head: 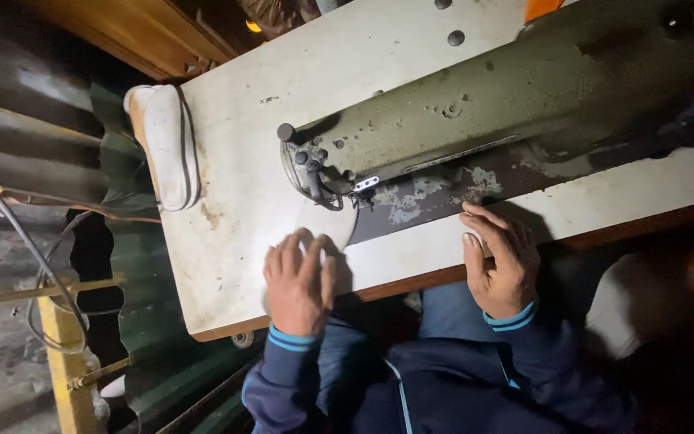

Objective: Using an industrial sewing machine to stitch the edges of shoe insoles.

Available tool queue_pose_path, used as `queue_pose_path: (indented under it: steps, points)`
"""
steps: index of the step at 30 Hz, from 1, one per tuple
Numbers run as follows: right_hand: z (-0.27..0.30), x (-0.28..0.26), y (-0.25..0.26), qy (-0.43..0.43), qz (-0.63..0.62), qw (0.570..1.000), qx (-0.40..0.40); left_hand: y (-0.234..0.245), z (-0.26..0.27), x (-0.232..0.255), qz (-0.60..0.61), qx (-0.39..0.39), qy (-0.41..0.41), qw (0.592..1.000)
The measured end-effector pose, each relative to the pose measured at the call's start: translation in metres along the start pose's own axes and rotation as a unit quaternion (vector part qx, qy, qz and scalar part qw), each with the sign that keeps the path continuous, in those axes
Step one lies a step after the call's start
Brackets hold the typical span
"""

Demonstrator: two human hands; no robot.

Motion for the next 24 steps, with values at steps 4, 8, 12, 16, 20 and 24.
queue_pose_path:
  steps: [4,8,12,16,20,24]
  points:
    - [-0.002,-0.007,-0.001,-0.002,0.020,1.000,-0.004,0.014,0.008,0.027,0.022,0.008,0.012,1.000]
    - [-0.009,-0.021,-0.009,0.003,0.062,0.996,-0.067,0.030,0.007,0.051,0.109,-0.037,0.005,0.993]
    - [-0.007,-0.031,-0.027,0.044,0.098,0.988,-0.111,0.029,0.023,0.054,0.148,-0.040,-0.024,0.988]
    - [-0.006,-0.038,-0.044,0.062,0.102,0.983,-0.139,0.041,0.038,0.060,0.161,-0.064,-0.032,0.984]
    - [0.000,-0.036,-0.063,0.050,0.085,0.976,-0.194,0.055,0.058,0.062,0.175,-0.038,-0.009,0.984]
    - [0.002,-0.037,-0.073,0.052,0.085,0.972,-0.212,0.056,0.079,0.056,0.157,-0.048,0.012,0.986]
Point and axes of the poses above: each hand's wrist, its own z-axis away from the middle knuckle, its own y-axis out of the back of the hand, x = y × z, the point moved 5 cm from there along -z, towards the middle knuckle, and after that the axes turned 1 degree about z, right-handed, at the moved point
